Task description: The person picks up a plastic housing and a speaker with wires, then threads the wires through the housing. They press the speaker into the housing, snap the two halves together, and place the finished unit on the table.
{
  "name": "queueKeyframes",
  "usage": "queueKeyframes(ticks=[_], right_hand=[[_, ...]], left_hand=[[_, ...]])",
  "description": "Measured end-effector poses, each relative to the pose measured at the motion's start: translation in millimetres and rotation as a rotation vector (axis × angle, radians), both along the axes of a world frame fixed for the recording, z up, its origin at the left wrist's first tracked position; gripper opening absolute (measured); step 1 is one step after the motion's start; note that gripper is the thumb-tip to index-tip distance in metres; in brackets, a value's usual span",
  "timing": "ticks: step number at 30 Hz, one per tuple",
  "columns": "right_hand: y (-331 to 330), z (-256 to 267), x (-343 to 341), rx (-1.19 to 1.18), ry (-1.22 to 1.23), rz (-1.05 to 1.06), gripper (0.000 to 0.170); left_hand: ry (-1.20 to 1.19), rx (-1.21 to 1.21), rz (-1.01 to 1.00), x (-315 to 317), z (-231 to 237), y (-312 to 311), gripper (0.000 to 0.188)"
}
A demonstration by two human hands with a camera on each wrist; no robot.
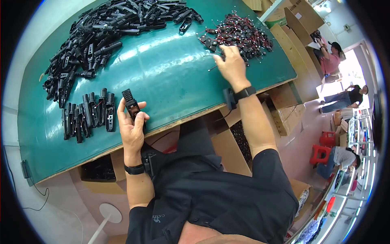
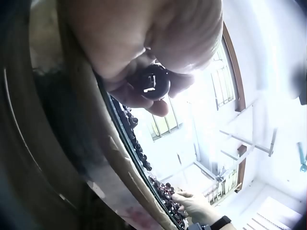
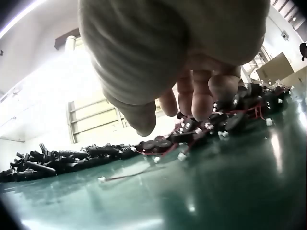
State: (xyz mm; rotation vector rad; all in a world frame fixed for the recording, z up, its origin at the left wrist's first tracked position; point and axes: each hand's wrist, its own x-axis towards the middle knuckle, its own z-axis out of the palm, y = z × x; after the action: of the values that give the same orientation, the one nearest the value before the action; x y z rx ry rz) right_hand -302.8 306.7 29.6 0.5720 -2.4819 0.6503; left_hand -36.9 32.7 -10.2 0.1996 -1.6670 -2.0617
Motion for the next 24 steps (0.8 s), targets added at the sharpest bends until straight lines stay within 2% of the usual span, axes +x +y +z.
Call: queueKeyframes(ticks=[4,8,12,14,15,16,18,23,24], right_hand=[[27.5,-18.9,-27.4,0.173,-0.149,-0.09,0.035],[38.0,-31.5,-42.2,0.196,-0.166,0.033,0.036],[34.0,-27.8,-40.3,0.115,-0.119,0.11,0.035],[23.7,-15.4,-21.7,-0.343,-0.45,0.138,0.029],[14.4,-13.5,-12.6,-0.35,-0.464,0.157,0.029],[6.0,-11.6,-3.2,-0.512,-0.51,0.236,0.027],[-5.5,-8.6,15.6,-0.835,-0.593,0.378,0.025],[-56.5,-3.1,69.8,-0.985,-0.625,0.521,0.027],[-65.3,-0.9,79.8,-0.987,-0.545,0.561,0.028]], left_hand=[[0.005,0.03,-0.008,-1.4,2.6,2.5,0.062],[-0.029,-0.074,0.059,1.5,1.2,4.9,0.066],[-0.014,-0.105,0.079,0.8,-4.6,8.7,0.067],[-0.058,-0.211,0.108,6.9,-0.5,7.4,0.065],[-0.085,-0.308,0.109,8.6,2.4,6.1,0.064],[-0.114,-0.404,0.104,10.3,4.9,3.7,0.062],[-0.113,-0.445,0.097,13.5,7.8,-0.6,0.062],[-0.057,-0.491,0.063,13.8,0.3,1.7,0.059],[-0.043,-0.48,0.061,14.2,-2.6,2.7,0.058]])
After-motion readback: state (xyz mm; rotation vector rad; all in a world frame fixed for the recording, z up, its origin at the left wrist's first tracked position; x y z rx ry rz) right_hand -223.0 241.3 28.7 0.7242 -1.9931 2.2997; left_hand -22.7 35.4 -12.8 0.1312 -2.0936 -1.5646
